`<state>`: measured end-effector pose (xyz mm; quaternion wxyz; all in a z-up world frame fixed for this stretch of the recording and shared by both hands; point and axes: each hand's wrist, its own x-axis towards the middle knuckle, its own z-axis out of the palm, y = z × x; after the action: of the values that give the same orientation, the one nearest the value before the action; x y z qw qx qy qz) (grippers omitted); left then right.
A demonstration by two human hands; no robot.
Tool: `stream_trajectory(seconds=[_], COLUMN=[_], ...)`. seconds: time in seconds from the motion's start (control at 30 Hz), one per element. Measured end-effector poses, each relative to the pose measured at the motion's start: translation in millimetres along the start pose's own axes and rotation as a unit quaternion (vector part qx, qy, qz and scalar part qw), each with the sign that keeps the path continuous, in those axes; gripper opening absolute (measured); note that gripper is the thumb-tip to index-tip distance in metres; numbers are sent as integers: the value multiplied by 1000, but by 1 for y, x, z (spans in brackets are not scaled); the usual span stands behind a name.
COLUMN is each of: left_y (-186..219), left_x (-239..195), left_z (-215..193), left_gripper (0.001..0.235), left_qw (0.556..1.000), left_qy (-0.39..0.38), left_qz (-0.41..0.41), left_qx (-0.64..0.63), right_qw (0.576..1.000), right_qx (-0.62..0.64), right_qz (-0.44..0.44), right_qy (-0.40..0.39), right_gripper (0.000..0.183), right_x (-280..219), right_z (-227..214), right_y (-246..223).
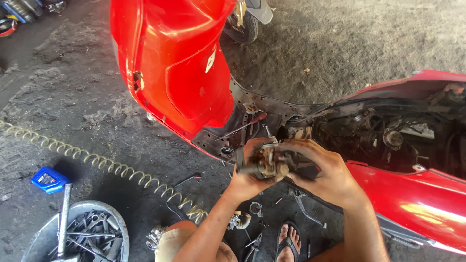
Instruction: The person disassembles a scooter carburetor using a screwdriver and wrench, removes the float and needle, and cleans the components with a spray can. They then reassemble the parts and place the carburetor back into the scooter.
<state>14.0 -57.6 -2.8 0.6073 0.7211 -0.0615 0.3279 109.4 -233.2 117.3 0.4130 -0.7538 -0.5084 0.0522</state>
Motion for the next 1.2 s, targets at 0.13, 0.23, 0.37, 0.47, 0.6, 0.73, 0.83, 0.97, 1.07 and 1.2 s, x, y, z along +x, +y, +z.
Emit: stream_trajectory(seconds=[0.13,0.23,0.37,0.47,0.6,0.73,0.83,0.97,1.07,1.2], left_y=[3,2,-2,2,9,7,10,5,4,4], left_x=[5,6,6,5,7,6,7,5,3,2], left_z=[-4,-5,-6,-7,-10,-11,-12,-12,-13,-10], left_gripper=[83,83,82,81,83,78,79,82,88,104], left_qw=[1000,998,997,998,999,999,999,999,1000,972], left_qy=[14,30,48,49,37,17,10,6,-7,-31], left_qz=[-7,3,57,47,34,31,34,42,14,-148], left_qx=[7,-48,14,-9,2,1,-20,-12,-16,-180], right_qw=[999,999,998,992,996,999,998,998,998,993], right_qx=[23,19,57,122,87,32,37,42,59,120], right_qz=[5,-7,-24,-11,-4,-6,-8,-9,-5,3], right_qy=[-31,-41,-30,-28,-35,-39,-40,-44,-37,-7], right_gripper=[62,61,59,57,59,60,60,59,59,56], right_x=[-1,-3,-10,-13,-6,-5,-6,-4,-3,-10], right_z=[-2,-2,-1,1,1,5,6,7,8,14], right_y=[3,8,15,18,9,9,10,9,13,41])
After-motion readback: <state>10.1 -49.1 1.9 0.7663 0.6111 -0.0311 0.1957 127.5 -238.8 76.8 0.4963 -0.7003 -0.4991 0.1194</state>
